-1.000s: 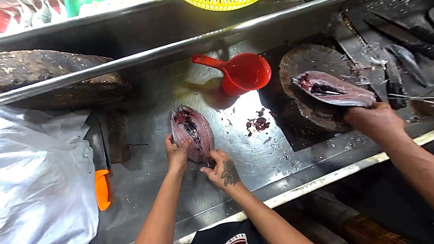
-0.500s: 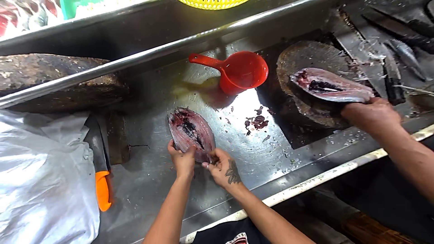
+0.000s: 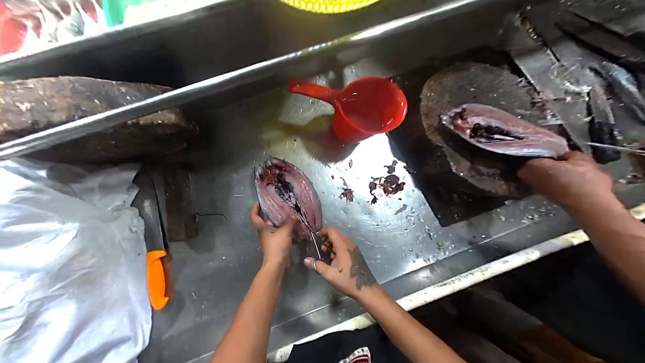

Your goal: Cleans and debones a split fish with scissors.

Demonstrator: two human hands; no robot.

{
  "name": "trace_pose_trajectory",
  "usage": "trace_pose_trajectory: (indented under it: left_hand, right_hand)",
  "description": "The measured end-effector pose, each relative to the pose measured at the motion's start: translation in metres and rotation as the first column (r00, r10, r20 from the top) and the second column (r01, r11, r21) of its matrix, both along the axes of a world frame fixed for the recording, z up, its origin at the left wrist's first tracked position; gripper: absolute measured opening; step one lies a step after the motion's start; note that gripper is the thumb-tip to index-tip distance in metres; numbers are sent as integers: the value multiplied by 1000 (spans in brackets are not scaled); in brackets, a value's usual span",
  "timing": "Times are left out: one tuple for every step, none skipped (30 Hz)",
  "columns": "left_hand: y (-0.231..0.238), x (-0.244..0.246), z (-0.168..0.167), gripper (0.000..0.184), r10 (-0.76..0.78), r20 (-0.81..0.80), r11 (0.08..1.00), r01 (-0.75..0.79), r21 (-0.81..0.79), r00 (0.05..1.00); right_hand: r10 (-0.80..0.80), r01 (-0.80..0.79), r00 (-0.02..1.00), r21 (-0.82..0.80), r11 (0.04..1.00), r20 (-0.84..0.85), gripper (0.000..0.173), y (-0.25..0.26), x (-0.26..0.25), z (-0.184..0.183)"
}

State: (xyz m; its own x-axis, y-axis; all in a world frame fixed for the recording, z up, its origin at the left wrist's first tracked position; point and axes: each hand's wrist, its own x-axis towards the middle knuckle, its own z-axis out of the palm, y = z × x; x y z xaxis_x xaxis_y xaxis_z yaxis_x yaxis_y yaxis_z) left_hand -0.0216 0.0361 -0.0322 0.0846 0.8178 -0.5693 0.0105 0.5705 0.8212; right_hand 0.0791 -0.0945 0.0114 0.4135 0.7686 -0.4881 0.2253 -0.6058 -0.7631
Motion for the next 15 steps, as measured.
trace_pose_trajectory:
  left_hand:
    - [-1,1,-1,120,17,9,1000,-17,-3,1000]
    - [-1,1,-2,120,44,25,999,-44,-17,999]
    - [-1,2,-2,121,77,38,996,-76,-38,996]
    - [-2,2,-2,122,99,48,994,-97,-53,994]
    - [0,3,-1,122,109,57,992,-106,-61,992]
    - [1,3,-1,123,115,64,992,-111,-63,991]
    - [1,2,-1,125,117,68,992,-113,-60,991]
    - [0,1,-2,127,117,73,992,-113,-53,991]
    - [-1,1,-4,130,110,76,993,-107,-42,991]
    - [-2,3,-5,133,103,73,994,-101,-30,992]
    - [-4,4,-5,134,99,65,995,-98,-20,993]
    - [-5,4,-6,135,94,61,996,-93,-13,994]
    - [-5,5,-5,136,92,64,996,-92,-12,994]
    - [-4,4,-5,136,98,69,995,-97,-15,993]
    - [-4,2,-4,136,103,74,995,-102,-20,992]
  right_hand:
    - [87,-81,994,-80,993,65,68,3,-1,-2]
    - [147,-135,987,-165,977,66,63,7,-1,-4]
    - [176,-162,984,-236,958,39,55,10,0,-3]
    - [172,-158,985,-266,951,29,46,10,1,-2]
    - [138,-124,990,-256,959,38,39,10,2,-1]
    - [89,-75,995,-218,973,53,36,9,2,0]
    - [54,-42,996,-183,982,65,36,8,2,1]
    - [56,-45,997,-170,984,58,37,8,2,2]
    - [98,-91,995,-192,977,25,41,10,3,3]
    - [156,-158,987,-245,957,-28,44,13,5,5]
    - [195,-208,978,-294,933,-73,46,17,6,4]
    - [192,-209,978,-313,926,-84,44,19,6,3]
    - [152,-167,986,-312,935,-73,43,20,8,3]
    - [100,-111,994,-297,948,-52,43,21,9,3]
    - [75,-82,997,-280,956,-36,42,20,10,3]
